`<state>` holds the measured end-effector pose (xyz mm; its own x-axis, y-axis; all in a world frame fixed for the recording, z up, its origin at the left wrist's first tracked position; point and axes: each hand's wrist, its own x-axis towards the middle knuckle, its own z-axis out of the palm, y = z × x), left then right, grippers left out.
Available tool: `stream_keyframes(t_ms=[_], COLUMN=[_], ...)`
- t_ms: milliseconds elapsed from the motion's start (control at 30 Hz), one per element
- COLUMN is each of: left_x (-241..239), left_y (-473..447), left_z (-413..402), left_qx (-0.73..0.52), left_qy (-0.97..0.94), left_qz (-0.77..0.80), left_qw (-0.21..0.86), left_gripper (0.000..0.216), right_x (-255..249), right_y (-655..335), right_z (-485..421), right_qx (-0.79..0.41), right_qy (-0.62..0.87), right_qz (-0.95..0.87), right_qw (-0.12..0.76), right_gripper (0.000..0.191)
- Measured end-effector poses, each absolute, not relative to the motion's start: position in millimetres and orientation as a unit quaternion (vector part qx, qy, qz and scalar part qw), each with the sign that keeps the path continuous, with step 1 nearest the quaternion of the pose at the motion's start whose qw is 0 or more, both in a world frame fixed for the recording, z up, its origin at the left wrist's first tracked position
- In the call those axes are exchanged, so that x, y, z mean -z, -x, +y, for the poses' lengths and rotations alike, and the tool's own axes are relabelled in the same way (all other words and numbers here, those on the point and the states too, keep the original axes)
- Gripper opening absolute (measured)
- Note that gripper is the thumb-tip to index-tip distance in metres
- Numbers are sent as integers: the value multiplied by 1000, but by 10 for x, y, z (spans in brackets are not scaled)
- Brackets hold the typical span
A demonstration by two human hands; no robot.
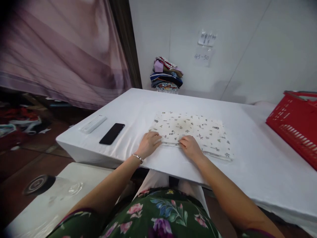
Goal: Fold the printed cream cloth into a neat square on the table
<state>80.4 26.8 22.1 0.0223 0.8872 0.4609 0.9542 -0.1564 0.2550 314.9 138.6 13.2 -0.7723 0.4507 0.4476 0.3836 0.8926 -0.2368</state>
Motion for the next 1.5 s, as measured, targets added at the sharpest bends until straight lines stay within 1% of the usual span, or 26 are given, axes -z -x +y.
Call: stream_keyframes(t_ms=[100, 433, 533, 767, 1000, 1167, 1267, 1400, 1500], left_x=[-184, -104, -124, -139, -85, -104, -133, -141, -104], left_y=[-823, -828, -904, -1029, -979, -1024, -1078, -1116, -1105], left_z=[367, 296, 309, 486, 533, 513, 526, 569, 576], left_qx=[254, 246, 251, 211, 232, 214, 200, 196, 185], left_qy=[723, 740, 753, 797, 785, 789, 806, 805, 805], left_qz=[-638, -615, -592, -556, -567, -567, -547, -547, -549], left_qw=[77, 116, 137, 106, 93, 105, 108, 119, 127], left_gripper=[14, 20, 26, 13, 19, 21, 27, 18, 20], right_x=[-95, 53, 48, 12, 61, 103, 117, 116, 108], right_y=[-3136, -3209, -3209, -3232, -3267, -3266, -3261, -3264, -3274], right_z=[1379, 1322, 1324, 1299, 1332, 1356, 1362, 1354, 1346], right_qx=[-68, -81, -72, -72, -76, -56, -47, -37, -30], right_qy=[231, 214, 216, 219, 221, 229, 239, 253, 248], right_qz=[-929, -911, -912, -921, -928, -922, -914, -912, -919], right_qw=[282, 344, 340, 314, 290, 309, 324, 321, 306], right_gripper=[21, 18, 19, 18, 18, 22, 23, 22, 23])
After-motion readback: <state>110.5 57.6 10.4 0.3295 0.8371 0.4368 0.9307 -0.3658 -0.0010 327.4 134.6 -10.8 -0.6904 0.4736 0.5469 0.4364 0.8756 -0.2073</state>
